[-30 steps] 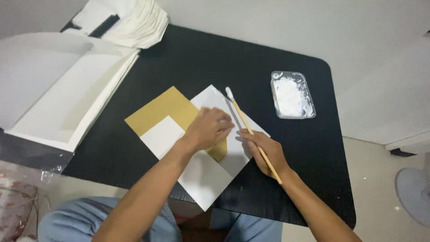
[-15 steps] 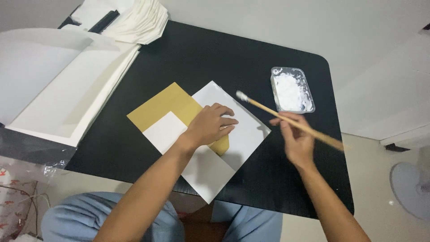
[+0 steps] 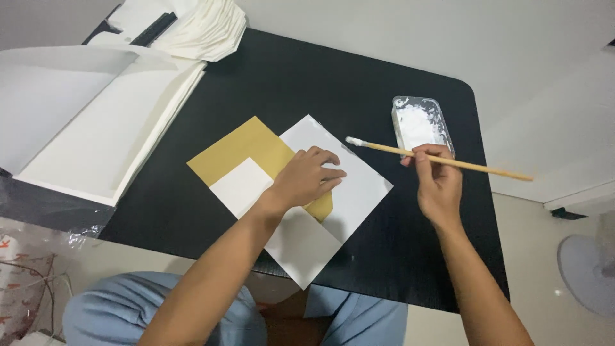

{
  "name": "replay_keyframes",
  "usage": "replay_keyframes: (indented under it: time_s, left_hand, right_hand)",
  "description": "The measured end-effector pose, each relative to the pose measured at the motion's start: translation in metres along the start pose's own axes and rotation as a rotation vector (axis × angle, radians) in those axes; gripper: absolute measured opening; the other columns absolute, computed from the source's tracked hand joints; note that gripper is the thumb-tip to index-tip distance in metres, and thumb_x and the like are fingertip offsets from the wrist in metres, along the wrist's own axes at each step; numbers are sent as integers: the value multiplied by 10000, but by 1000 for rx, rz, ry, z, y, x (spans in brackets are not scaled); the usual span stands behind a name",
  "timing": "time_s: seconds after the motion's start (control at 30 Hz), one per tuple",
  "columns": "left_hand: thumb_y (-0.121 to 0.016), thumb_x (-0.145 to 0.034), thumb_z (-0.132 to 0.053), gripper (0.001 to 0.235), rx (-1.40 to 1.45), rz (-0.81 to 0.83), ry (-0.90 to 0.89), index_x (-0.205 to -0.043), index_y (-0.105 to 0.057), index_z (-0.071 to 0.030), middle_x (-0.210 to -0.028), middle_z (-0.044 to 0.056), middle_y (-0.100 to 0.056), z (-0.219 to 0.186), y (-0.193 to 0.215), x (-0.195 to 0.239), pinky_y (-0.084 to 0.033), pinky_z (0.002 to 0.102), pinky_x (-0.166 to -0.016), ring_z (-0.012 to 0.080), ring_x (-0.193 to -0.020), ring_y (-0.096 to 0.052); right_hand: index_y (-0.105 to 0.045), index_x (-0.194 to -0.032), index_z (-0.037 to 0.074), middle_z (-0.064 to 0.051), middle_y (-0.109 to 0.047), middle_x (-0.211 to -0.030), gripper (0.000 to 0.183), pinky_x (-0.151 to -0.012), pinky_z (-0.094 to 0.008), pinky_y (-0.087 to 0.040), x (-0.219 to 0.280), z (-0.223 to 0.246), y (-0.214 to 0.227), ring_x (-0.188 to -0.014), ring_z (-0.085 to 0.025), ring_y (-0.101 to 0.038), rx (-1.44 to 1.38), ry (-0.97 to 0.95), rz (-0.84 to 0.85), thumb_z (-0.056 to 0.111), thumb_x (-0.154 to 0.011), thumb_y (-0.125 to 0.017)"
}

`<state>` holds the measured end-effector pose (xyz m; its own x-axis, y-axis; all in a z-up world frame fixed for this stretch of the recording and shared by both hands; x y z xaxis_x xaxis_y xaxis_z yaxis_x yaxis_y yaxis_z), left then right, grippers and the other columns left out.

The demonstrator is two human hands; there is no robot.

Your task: Assembling a paper bag by folding a template and applying glue with a brush.

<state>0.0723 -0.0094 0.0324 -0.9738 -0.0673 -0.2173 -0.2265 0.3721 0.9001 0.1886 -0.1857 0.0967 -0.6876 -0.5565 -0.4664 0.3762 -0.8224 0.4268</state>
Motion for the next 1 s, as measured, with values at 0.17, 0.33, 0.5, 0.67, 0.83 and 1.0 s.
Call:
replay_keyframes:
  time_s: [0.17,0.33,0.5,0.67,0.83,1.0]
  left_hand:
    - [-522,-1019,-439,318,-16,15,-8,-1170,-764,-297,-1254,0,-654,-2,-1,-1,-469,402,-992,220,-1245,-565]
    - [-493,-1026,-469,351,-42,56,-4,-1214,-745,-314,-1276,8,-623,-2,-3,-2,-444,418,-1017,233,-1276,-533]
    - [-418,-1023,-564,420,-58,149,20,-1261,-712,-382,-1303,6,-559,-2,-9,-4,-397,438,-1050,250,-1303,-477]
    - [-389,-1008,-613,474,-16,197,28,-1286,-693,-378,-1330,14,-530,5,-33,-3,-375,461,-1077,266,-1324,-449]
    - [-363,-990,-654,495,-23,221,34,-1272,-691,-413,-1320,-2,-520,4,-18,-3,-376,439,-1071,244,-1329,-436]
    - [-393,-943,-729,560,-35,103,-19,-1250,-710,-385,-1280,-1,-516,3,-17,-3,-408,449,-1011,268,-1277,-453]
  right_hand:
    - [-617,-1107,26,-139,-715,-890,81,-924,-447,-496,4,0,-7,-920,-263,-700,106,-16,55,31,-1056,-554]
    - [-639,-1106,25,-163,-728,-949,109,-938,-488,-492,1,7,-14,-967,-304,-690,129,-60,101,2,-1023,-572]
    - [-643,-1110,63,-138,-735,-984,81,-899,-445,-536,-6,17,-15,-963,-273,-702,146,-59,86,65,-1062,-577]
    - [-593,-1207,34,-173,-662,-1066,223,-906,-438,-572,29,-3,-45,-1033,-270,-652,-138,-268,76,180,-1083,-479]
    - [-589,-1240,23,-157,-628,-1190,259,-973,-429,-569,40,-25,-71,-1120,-246,-616,-228,-486,123,171,-1071,-461]
    - [-590,-1221,79,-122,-667,-1207,232,-971,-447,-603,43,-36,-74,-1111,-231,-647,-282,-501,101,153,-1081,-421]
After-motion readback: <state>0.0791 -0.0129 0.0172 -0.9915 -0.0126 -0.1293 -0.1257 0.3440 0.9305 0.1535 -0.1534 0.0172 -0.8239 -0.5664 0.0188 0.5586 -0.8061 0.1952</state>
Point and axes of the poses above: each hand's wrist, its own x-axis away from the middle knuckle, its own y-axis out of the back of the hand, z = x × y, the point moved 9 cm from there along -x, towards the middle knuckle
